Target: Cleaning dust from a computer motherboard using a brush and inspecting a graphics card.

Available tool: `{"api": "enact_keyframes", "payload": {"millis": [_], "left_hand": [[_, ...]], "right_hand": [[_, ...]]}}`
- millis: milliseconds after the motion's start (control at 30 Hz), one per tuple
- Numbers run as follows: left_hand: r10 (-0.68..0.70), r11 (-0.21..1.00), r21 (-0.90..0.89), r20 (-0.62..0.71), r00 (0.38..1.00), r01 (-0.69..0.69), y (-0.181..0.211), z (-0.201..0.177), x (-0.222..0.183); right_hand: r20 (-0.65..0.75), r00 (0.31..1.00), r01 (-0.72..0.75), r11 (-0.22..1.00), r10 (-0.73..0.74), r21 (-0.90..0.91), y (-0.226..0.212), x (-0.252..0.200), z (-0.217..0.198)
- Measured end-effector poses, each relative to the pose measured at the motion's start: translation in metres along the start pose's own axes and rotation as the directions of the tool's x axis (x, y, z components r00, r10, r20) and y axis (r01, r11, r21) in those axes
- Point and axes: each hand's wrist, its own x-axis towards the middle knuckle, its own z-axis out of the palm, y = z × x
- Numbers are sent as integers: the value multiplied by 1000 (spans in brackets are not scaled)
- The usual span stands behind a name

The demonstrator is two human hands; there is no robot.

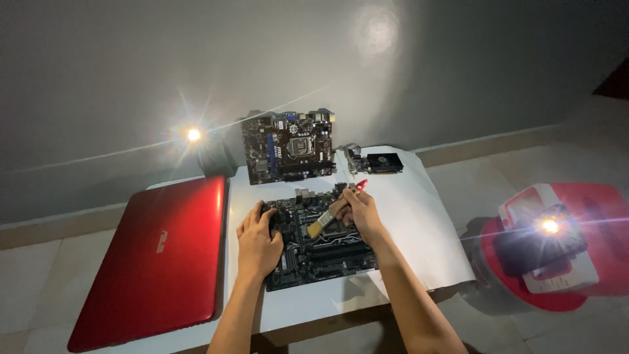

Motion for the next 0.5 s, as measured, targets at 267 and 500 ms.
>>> {"api": "enact_keyframes", "payload": {"millis": [267, 500], "left_hand": [[12, 1000, -2, -34, 999, -12, -2, 2, 1], [31, 999, -22, -53, 998, -32, 0, 3, -1]], "right_hand": [[-59, 994, 90, 996, -88, 27, 10, 5, 1], [-262, 935, 258, 965, -239, 39, -1, 6, 1]]}}
